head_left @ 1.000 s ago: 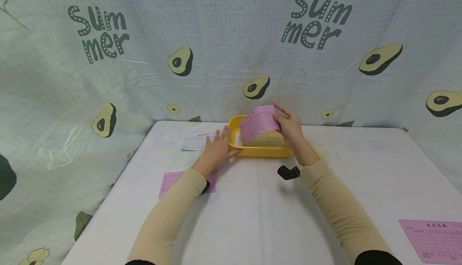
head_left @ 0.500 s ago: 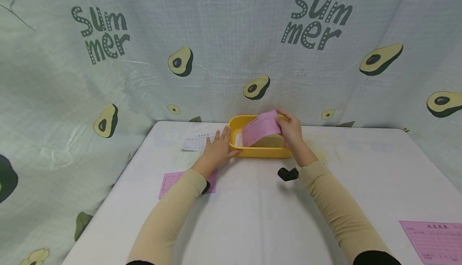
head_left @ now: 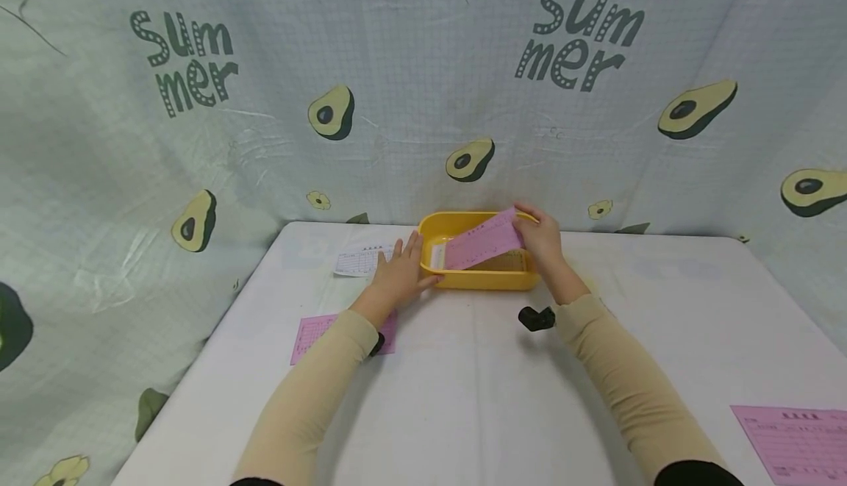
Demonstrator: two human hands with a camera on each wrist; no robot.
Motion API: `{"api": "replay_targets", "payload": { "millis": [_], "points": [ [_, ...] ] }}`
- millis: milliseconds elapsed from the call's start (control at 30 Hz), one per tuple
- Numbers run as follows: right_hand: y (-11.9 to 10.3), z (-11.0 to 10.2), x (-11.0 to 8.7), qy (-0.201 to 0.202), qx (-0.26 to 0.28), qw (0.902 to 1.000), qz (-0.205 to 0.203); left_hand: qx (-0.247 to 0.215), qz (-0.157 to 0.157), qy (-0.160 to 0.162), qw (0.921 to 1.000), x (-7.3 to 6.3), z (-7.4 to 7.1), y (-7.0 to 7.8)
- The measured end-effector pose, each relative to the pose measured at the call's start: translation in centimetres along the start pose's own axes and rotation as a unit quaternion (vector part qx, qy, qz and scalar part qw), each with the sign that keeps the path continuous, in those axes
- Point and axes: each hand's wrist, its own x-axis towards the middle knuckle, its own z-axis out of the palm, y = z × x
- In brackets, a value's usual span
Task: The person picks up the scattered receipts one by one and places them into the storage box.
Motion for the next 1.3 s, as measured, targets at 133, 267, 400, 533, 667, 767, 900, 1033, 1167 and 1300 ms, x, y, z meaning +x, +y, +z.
{"api": "replay_targets", "payload": {
  "millis": [133,267,400,533,667,767,900,1033,1167,1300],
  "points": [
    [0.2,-0.3,0.3,-0.014,-0.051,0.9985,-0.018,-0.003,-0.003,0.003,1.0,-0.1,0.1,0.0],
    [0.3,-0.2,0.5,-0.017,-0.123,0.9911,-0.049,-0.004,-0.003,0.003,1.0,-0.1,0.3,-0.1],
    [0.4,-0.2,0.6,-0.023,-0.173,0.9814,-0.079,-0.007,-0.001,0.0,1.0,-0.1,0.4,-0.1],
    [0.5,-0.4,0.6,-0.034,-0.204,0.974,-0.092,-0.009,0.0,0.0,1.0,-0.2,0.5,0.0],
    [0.4,-0.8,0.6,-0.052,-0.236,0.9666,-0.085,-0.01,0.001,-0.002,0.9999,-0.2,0.6,0.0],
    [0.3,-1.1,0.6,-0.069,-0.253,0.9625,-0.07,-0.013,0.0,0.0,0.9999,-0.1,0.6,-0.1],
    [-0.1,-1.7,0.7,-0.081,-0.286,0.9523,-0.071,-0.019,-0.003,-0.001,0.9998,-0.1,0.6,0.0],
    [-0.5,-2.6,0.7,-0.085,-0.329,0.9349,-0.102,-0.022,-0.003,-0.003,0.9997,-0.1,0.5,0.0],
    [-1.0,-3.7,0.4,-0.086,-0.361,0.9162,-0.152,-0.021,0.0,0.0,0.9998,0.1,0.4,0.0],
    [-1.2,-4.7,-0.1,-0.085,-0.383,0.8976,-0.2,-0.021,0.001,0.003,0.9998,0.3,0.2,0.0]
  ]
}}
